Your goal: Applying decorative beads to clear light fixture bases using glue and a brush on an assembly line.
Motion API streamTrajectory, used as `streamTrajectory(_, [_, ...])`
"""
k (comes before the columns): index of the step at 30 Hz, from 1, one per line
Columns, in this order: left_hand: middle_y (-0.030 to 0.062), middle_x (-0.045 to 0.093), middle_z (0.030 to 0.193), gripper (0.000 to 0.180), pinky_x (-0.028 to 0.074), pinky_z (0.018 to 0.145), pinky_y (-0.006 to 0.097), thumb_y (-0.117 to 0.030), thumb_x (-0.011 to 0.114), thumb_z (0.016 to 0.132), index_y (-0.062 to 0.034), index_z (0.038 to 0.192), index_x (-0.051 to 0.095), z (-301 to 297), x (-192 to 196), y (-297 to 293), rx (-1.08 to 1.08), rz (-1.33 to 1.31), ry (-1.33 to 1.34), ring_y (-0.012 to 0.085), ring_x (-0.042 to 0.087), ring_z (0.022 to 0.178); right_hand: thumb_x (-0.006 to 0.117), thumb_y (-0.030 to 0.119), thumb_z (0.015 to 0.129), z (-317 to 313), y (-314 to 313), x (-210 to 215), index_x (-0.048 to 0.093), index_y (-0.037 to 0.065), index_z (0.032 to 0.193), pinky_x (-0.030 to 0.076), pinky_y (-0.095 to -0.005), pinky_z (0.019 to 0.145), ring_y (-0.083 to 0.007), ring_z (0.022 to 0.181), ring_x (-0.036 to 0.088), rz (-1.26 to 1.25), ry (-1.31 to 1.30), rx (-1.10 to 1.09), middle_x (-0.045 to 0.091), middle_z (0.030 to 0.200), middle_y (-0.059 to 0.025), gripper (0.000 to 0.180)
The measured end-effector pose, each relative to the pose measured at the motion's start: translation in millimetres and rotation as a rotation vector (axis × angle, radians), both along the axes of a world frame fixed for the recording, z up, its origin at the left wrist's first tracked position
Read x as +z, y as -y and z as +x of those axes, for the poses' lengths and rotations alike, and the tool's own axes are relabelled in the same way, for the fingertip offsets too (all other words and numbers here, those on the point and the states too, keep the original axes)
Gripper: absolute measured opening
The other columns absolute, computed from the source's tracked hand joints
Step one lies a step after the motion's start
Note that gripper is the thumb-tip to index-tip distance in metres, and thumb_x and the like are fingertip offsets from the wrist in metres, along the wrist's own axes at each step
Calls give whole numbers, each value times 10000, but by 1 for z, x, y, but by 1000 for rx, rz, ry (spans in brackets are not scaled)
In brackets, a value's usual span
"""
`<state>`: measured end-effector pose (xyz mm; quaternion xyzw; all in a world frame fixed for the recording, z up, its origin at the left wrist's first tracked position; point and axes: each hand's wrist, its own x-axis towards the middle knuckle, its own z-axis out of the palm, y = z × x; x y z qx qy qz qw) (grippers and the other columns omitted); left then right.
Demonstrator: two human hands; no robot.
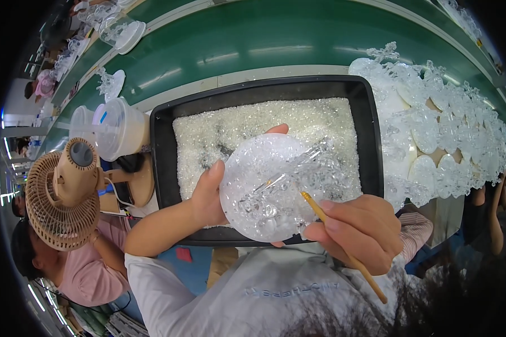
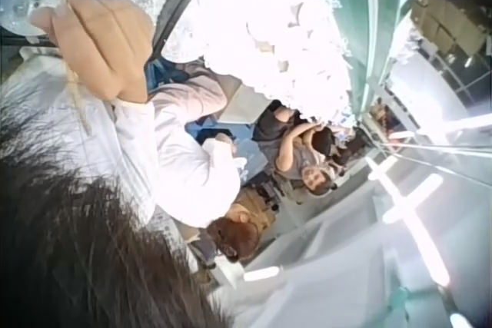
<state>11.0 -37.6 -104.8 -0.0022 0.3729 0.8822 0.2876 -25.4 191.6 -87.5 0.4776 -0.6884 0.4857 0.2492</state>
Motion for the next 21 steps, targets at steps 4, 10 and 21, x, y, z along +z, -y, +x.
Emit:
streamTrajectory(4, [127,187,1588,1069,514,879,676,-729,550,819,-246,1575,-32,-2,1,1,-64,82,-20,423,355,1383,879,74,682,-3,7,-5,653,-30,884,465,-243,433,-211,534,657,-25,-23,-29,701,758,-187,321])
streamTrajectory(10, [124,176,1591,1099,499,901,683,-718,594,799,-269,1572,-45,-2,8,-1,-73,63,-4,422,347,1389,895,88,666,-1,9,-6,660,-22,879,459,-240,425,-216,524,652,-67,20,-59,685,715,-158,336])
streamTrajectory(21, [124,178,1587,1159,499,919,668,-730,631,762,-274,1569,-63,-3,11,0,-91,23,11,415,348,1388,886,122,707,1,-2,1,649,8,896,464,-288,484,-220,571,611,-36,79,-71,669,745,-137,324])
